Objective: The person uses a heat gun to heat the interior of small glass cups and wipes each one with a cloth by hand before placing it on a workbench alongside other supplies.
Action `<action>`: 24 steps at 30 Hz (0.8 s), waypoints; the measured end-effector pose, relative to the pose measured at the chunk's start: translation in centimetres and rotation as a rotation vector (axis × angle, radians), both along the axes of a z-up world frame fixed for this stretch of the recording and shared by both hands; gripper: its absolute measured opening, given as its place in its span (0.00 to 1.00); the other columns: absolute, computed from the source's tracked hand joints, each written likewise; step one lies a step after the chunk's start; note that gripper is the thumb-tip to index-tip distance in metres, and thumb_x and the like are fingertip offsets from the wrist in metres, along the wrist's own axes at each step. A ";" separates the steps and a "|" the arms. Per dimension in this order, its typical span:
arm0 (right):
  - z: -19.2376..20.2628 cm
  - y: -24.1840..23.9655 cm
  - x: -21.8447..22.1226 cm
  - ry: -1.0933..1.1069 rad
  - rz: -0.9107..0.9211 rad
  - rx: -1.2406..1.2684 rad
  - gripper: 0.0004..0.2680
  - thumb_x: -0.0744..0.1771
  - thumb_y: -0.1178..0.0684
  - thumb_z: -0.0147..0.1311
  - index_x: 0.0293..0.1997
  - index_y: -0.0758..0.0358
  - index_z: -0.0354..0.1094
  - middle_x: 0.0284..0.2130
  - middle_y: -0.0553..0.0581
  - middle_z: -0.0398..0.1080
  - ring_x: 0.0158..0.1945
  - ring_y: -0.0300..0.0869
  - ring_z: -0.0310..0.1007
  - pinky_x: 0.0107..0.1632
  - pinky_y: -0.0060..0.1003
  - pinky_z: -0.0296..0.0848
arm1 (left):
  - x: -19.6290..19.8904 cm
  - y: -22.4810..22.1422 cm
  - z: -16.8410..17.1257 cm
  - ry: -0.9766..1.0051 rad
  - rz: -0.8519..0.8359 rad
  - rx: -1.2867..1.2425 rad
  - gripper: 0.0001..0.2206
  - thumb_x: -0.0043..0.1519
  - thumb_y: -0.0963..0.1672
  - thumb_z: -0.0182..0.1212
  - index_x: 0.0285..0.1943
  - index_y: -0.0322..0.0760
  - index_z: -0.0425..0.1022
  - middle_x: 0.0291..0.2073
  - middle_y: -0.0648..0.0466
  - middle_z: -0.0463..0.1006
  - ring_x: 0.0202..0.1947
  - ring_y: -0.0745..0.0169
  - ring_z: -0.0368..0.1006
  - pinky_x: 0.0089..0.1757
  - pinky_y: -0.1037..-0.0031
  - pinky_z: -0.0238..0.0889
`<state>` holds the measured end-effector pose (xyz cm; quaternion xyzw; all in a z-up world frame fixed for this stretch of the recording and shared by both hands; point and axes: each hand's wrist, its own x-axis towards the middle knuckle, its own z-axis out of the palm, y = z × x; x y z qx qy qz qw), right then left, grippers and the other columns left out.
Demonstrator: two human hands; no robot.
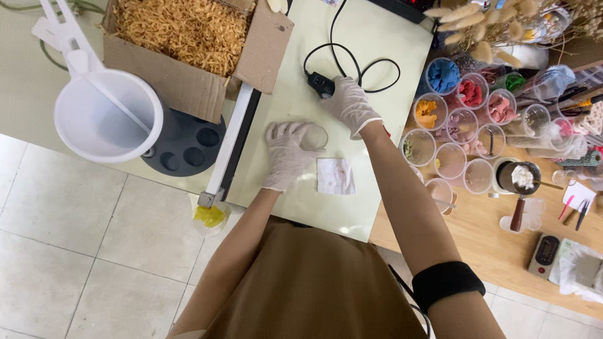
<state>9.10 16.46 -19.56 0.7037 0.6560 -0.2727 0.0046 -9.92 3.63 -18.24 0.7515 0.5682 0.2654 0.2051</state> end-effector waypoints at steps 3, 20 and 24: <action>0.6 -0.3 1.7 -0.034 0.080 0.324 0.20 0.58 0.48 0.69 0.49 0.67 0.70 0.41 0.73 0.71 0.39 0.59 0.76 0.42 0.45 0.76 | 0.2 0.3 -0.4 -0.032 0.005 -0.025 0.31 0.44 0.54 0.77 0.57 0.50 0.77 0.52 0.59 0.78 0.57 0.56 0.65 0.64 0.51 0.40; -1.5 -5.5 11.3 2.183 -1.163 0.303 0.20 0.65 0.31 0.57 0.38 0.61 0.63 0.29 0.58 0.69 0.33 0.47 0.71 0.40 0.41 0.74 | 0.9 0.2 0.4 0.002 0.052 -0.030 0.35 0.41 0.57 0.78 0.58 0.47 0.74 0.49 0.52 0.73 0.56 0.49 0.65 0.59 0.51 0.48; -6.2 -5.6 12.8 2.185 -1.237 0.315 0.20 0.67 0.34 0.58 0.39 0.65 0.65 0.31 0.58 0.70 0.34 0.47 0.72 0.42 0.40 0.75 | 0.8 0.1 1.2 -0.008 0.051 -0.025 0.36 0.43 0.56 0.77 0.60 0.46 0.74 0.49 0.52 0.73 0.56 0.49 0.64 0.60 0.54 0.49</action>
